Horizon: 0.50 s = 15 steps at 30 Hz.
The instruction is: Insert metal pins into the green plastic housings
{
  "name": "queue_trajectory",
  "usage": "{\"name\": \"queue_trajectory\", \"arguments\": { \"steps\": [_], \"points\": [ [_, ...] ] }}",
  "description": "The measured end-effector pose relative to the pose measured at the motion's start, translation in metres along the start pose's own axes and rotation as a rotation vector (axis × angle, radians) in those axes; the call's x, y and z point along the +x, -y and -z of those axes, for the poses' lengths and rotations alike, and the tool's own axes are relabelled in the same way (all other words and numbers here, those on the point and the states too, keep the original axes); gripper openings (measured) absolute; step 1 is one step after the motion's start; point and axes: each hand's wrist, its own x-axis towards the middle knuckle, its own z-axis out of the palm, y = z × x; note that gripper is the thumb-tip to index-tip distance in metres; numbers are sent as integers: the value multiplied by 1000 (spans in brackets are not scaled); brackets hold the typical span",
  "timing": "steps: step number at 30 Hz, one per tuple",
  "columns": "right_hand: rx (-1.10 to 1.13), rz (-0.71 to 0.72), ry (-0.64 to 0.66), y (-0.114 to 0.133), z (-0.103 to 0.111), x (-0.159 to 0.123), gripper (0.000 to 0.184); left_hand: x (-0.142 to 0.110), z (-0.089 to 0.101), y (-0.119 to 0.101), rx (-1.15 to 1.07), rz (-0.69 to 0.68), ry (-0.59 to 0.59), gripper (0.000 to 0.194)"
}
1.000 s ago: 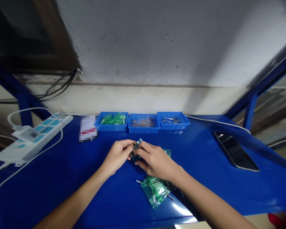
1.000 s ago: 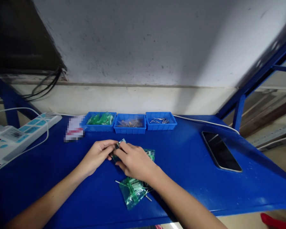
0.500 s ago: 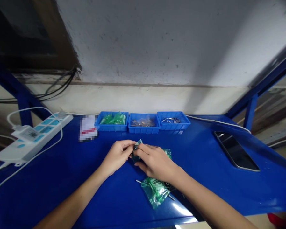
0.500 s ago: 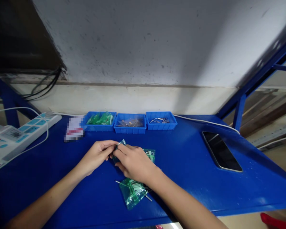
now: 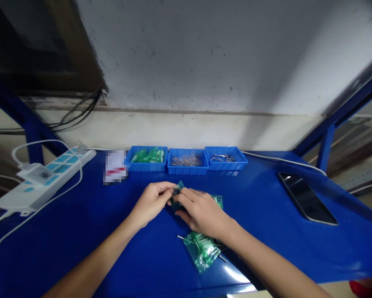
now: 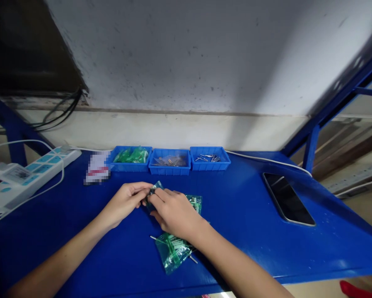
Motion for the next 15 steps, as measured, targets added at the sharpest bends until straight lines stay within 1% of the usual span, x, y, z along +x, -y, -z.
{"name": "queue_trajectory", "arguments": {
  "steps": [7,15],
  "points": [
    [-22,6,13,2,1,0,15,0,-1,-1,17,6,25,27],
    [-32,11,24,4,1,0,16,-2,-3,-3,41,-8,51,28]
  ]
}}
